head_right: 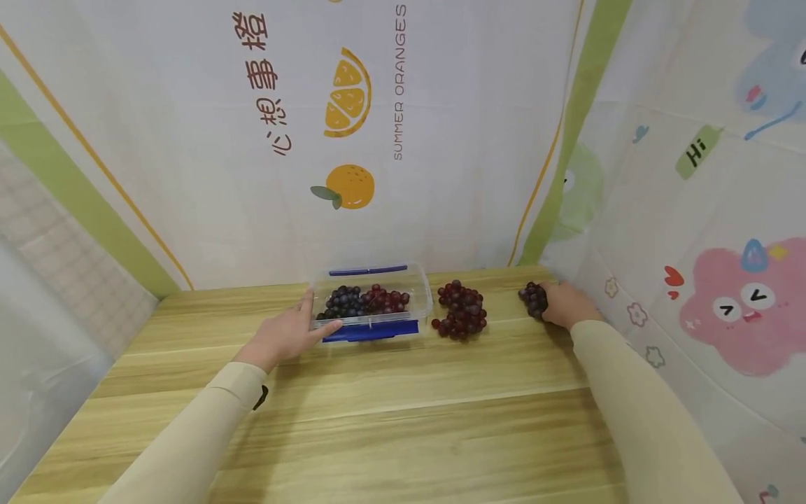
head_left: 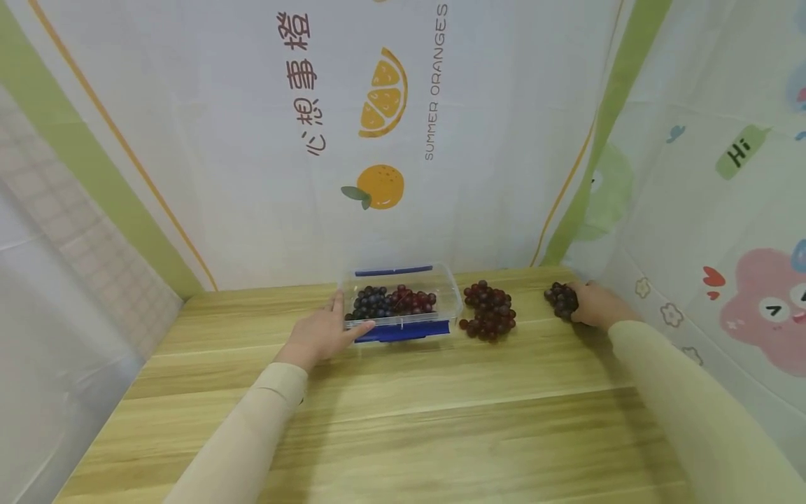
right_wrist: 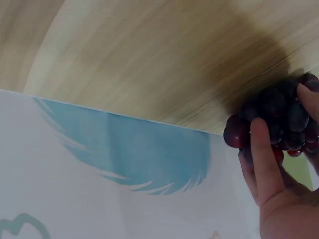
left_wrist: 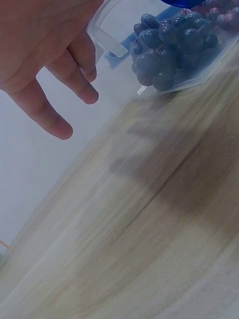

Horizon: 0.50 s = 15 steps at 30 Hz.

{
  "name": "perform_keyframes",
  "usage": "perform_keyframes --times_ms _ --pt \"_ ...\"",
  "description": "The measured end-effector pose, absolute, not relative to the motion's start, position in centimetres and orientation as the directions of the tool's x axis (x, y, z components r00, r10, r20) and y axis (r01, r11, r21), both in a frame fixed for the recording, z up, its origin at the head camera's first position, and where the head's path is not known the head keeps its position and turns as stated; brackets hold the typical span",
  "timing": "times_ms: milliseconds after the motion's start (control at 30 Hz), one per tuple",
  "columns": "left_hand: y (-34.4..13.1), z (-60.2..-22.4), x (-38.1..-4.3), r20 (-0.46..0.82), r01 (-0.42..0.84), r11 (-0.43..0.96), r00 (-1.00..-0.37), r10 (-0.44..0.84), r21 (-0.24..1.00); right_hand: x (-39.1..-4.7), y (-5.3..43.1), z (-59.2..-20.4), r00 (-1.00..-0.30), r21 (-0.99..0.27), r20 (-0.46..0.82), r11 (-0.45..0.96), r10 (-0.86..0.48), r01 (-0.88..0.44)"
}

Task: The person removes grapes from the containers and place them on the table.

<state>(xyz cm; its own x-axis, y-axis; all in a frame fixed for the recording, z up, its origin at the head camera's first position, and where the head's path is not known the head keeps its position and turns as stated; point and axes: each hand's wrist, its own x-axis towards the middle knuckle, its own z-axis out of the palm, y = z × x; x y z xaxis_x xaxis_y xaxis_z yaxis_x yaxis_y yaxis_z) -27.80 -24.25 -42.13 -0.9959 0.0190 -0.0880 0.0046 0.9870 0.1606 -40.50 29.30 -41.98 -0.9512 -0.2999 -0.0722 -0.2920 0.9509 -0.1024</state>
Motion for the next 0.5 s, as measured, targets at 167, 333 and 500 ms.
perform_keyframes --times_ms 167,333,500 --pt "-24.4 -42.0 -27.8 -0.085 0.007 0.985 -0.996 0.022 0.175 -40.4 28.7 -41.3 -0.955 -0.097 -0.092 0.957 -0.283 -0.274" --pt "-24.4 -42.1 -27.9 -0.086 0.012 0.986 -0.996 0.027 0.164 -40.3 28.6 -41.1 -0.953 -0.088 -0.123 0.96 -0.276 -0.266" --pt "-24.5 -42.0 -27.9 -0.097 0.007 0.987 -0.995 0.022 0.16 -40.4 28.2 -40.2 -0.945 -0.09 -0.198 0.965 -0.259 -0.246"
